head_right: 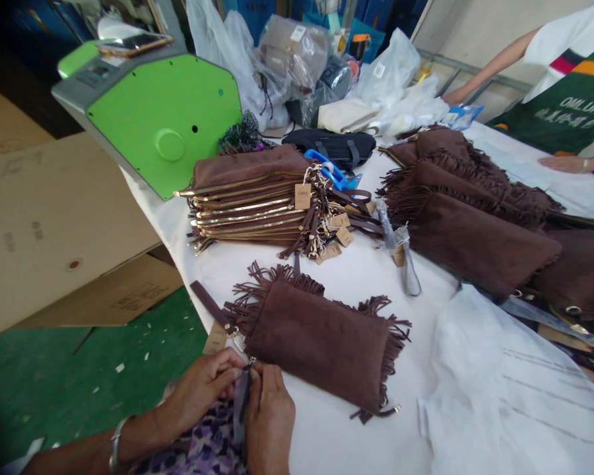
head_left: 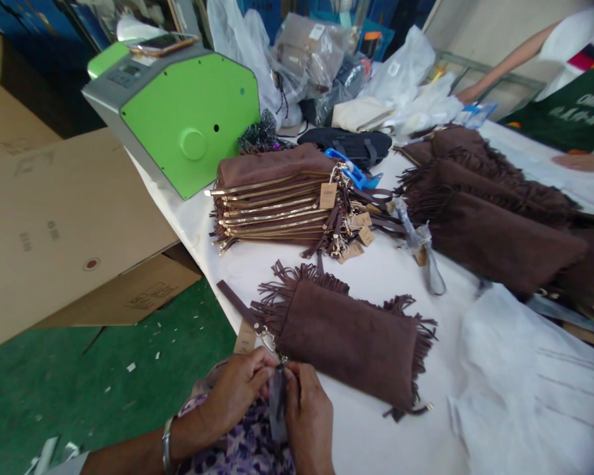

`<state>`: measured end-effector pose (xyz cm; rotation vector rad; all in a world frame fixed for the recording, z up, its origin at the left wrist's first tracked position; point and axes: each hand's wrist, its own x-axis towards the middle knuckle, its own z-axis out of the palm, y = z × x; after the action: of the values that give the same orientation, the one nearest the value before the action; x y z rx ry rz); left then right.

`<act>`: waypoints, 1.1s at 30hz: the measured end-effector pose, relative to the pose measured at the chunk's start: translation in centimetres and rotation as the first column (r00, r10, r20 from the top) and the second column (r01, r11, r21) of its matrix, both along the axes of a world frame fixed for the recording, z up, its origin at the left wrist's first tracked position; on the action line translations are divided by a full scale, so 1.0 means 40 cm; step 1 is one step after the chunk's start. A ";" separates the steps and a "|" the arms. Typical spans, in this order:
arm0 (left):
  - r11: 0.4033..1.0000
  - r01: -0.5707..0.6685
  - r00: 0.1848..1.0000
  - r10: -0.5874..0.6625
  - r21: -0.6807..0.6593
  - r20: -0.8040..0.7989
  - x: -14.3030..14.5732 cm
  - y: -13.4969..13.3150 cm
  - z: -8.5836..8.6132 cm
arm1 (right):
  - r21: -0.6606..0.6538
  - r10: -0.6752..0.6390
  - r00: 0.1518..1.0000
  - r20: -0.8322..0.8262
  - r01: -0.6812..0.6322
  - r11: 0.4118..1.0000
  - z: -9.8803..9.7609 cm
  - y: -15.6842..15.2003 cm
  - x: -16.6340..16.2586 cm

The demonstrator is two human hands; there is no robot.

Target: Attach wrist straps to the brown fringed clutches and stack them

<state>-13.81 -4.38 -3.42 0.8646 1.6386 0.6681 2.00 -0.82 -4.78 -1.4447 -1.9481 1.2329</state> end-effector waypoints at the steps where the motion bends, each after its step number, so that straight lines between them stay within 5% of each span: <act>1: 0.999 0.038 0.998 -0.037 0.019 -0.052 -0.002 0.001 0.003 | -0.004 0.011 1.000 0.011 -0.011 1.000 0.001 0.000 0.003; 20: 0.913 0.400 0.801 -0.309 0.075 -0.513 -0.002 0.044 0.008 | 0.073 0.022 0.960 0.279 -0.044 0.996 0.019 0.023 0.003; 24: 0.976 0.191 0.879 -0.121 0.109 -0.461 0.018 0.023 0.005 | -0.015 -0.041 0.970 0.239 0.046 0.999 0.019 0.018 0.001; 28: 0.986 -0.121 0.969 0.143 0.115 -0.201 0.026 0.004 0.019 | -0.187 -0.134 0.988 0.080 0.147 0.971 0.008 0.007 -0.003; 33: 0.991 -0.132 0.988 0.132 0.003 -0.075 0.032 0.022 0.022 | -0.313 -0.235 0.971 -0.045 0.210 0.926 -0.013 -0.002 -0.015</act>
<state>-12.55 -3.49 -2.53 0.7935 1.7758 0.7329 1.39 -0.90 -5.28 -1.6824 -1.5367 1.5078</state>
